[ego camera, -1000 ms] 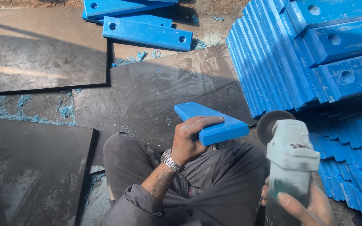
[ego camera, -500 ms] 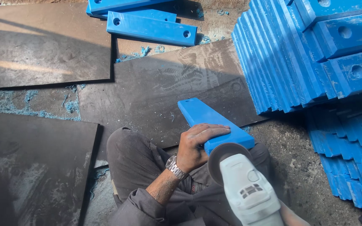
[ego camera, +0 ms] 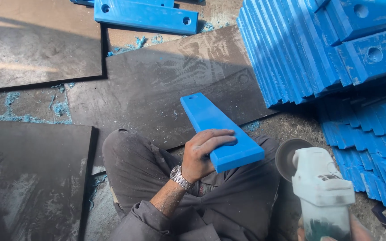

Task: Grinding and smoothing the edges of blue plastic components using a handheld angle grinder.

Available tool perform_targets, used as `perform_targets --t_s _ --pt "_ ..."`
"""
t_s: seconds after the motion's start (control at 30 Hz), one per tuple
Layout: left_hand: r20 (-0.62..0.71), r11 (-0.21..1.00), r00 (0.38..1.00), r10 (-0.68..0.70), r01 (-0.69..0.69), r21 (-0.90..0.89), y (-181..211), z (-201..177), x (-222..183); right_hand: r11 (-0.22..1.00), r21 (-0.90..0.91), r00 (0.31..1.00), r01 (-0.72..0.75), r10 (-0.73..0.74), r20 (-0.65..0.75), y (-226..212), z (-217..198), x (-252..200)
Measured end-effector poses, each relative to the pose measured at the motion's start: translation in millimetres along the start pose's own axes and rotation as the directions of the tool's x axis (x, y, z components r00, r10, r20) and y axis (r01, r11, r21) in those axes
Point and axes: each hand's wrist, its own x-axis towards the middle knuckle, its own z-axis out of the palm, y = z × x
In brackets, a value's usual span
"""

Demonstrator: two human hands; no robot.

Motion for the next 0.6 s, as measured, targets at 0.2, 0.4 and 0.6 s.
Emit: perform_targets --t_s 0.2,0.4,0.6 --pt "0.023 0.997 1.0 0.009 -0.01 0.074 -13.0 9.1 -18.5 0.998 0.031 0.999 -0.046 0.046 0.006 15.0 -13.0 -10.9" --pt "0.066 0.995 0.998 0.017 -0.023 0.094 -14.9 25.5 -44.6 0.992 0.055 0.993 -0.118 0.118 -0.008 25.9 -16.8 -59.4" --pt "0.083 0.991 0.996 0.035 -0.045 0.125 -15.6 32.0 -59.3 0.988 0.07 0.99 -0.135 0.137 -0.021 18.0 -9.4 -81.4"
